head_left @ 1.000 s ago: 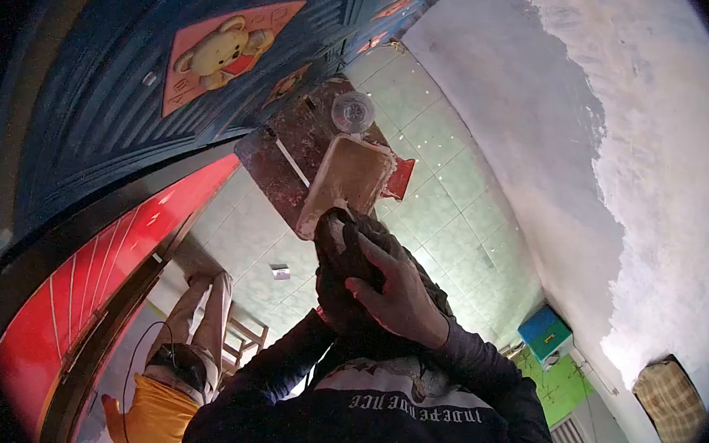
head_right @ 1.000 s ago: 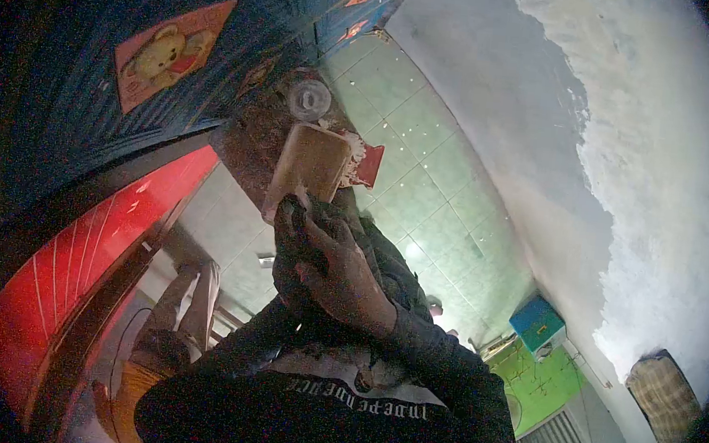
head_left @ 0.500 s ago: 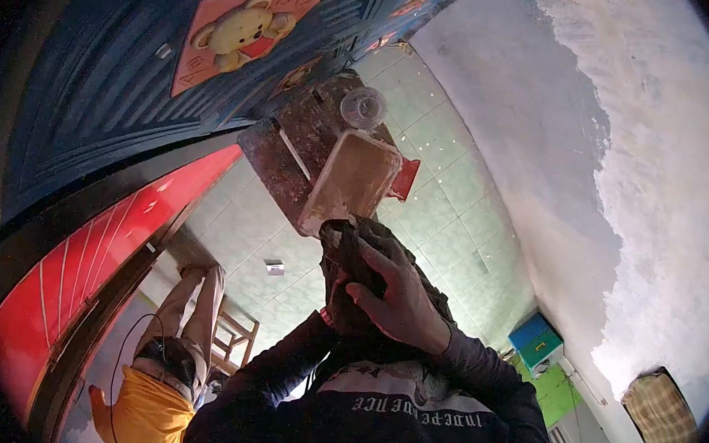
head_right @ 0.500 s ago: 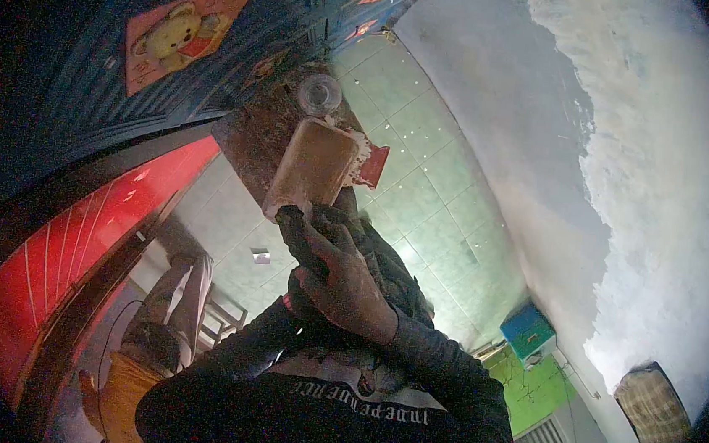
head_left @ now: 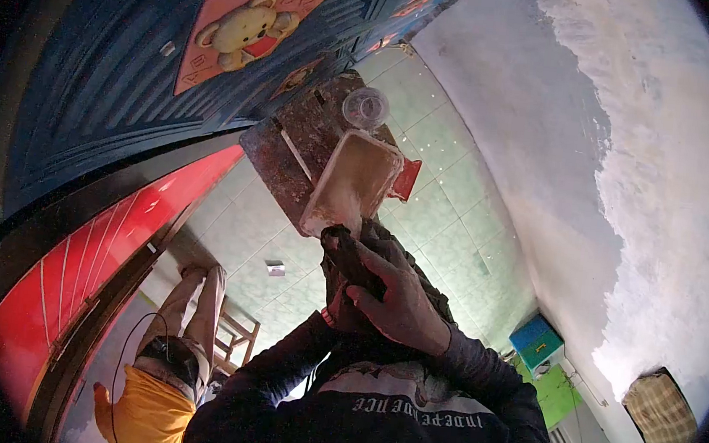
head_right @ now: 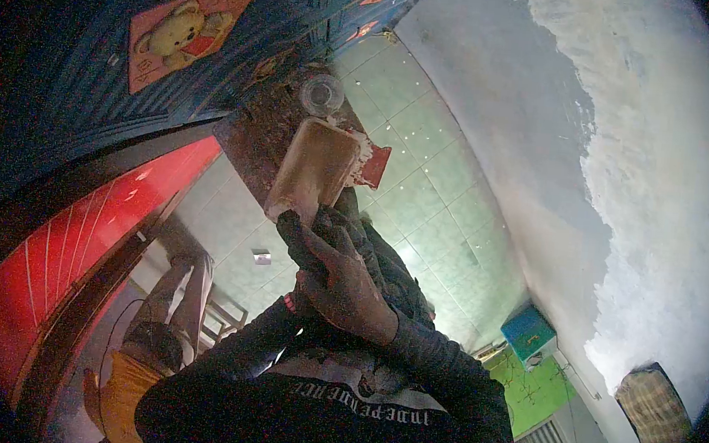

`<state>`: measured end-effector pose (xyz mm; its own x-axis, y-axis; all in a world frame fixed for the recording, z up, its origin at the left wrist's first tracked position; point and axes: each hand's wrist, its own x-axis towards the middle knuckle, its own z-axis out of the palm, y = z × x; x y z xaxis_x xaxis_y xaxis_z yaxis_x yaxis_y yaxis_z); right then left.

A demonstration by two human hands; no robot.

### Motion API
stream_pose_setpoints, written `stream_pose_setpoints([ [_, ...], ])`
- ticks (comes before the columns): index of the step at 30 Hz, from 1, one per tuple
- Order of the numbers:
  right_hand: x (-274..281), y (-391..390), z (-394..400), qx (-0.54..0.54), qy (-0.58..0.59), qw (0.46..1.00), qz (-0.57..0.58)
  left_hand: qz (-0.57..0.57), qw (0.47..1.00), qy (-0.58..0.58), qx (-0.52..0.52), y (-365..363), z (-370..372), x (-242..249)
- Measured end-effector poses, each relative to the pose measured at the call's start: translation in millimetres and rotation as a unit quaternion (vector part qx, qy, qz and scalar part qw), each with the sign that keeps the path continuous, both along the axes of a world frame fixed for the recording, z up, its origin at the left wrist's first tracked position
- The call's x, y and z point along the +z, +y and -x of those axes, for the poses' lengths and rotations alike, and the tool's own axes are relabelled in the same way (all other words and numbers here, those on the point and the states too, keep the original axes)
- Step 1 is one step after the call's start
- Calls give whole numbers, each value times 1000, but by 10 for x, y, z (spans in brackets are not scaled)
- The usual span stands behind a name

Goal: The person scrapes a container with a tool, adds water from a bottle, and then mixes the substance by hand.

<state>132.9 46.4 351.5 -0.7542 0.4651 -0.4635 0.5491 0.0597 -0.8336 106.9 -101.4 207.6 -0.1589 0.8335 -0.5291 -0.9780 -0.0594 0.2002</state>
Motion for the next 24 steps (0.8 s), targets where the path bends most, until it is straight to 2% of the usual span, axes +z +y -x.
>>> stream_pose_setpoints([
  [4, 50, 5, 37, -19, -1, 999, 27, -27, 997, 55, -57, -99, -44, -165],
  [10, 55, 2, 47, -8, -9, 1000, 26, -23, 998, -5, -53, -138, -45, -205],
  [13, 58, -1, 46, -3, 12, 1000, -15, -20, 998, -28, -50, -154, -47, -218],
  [18, 114, 5, 80, -8, -15, 998, 53, -10, 997, -62, -42, -151, -47, -252],
  [22, 73, -16, 47, 0, -35, 998, 55, 1, 995, -95, -27, -152, -37, -288],
  [24, 110, -15, 43, -25, 5, 999, 37, 12, 992, -121, -16, -138, -41, -323],
])
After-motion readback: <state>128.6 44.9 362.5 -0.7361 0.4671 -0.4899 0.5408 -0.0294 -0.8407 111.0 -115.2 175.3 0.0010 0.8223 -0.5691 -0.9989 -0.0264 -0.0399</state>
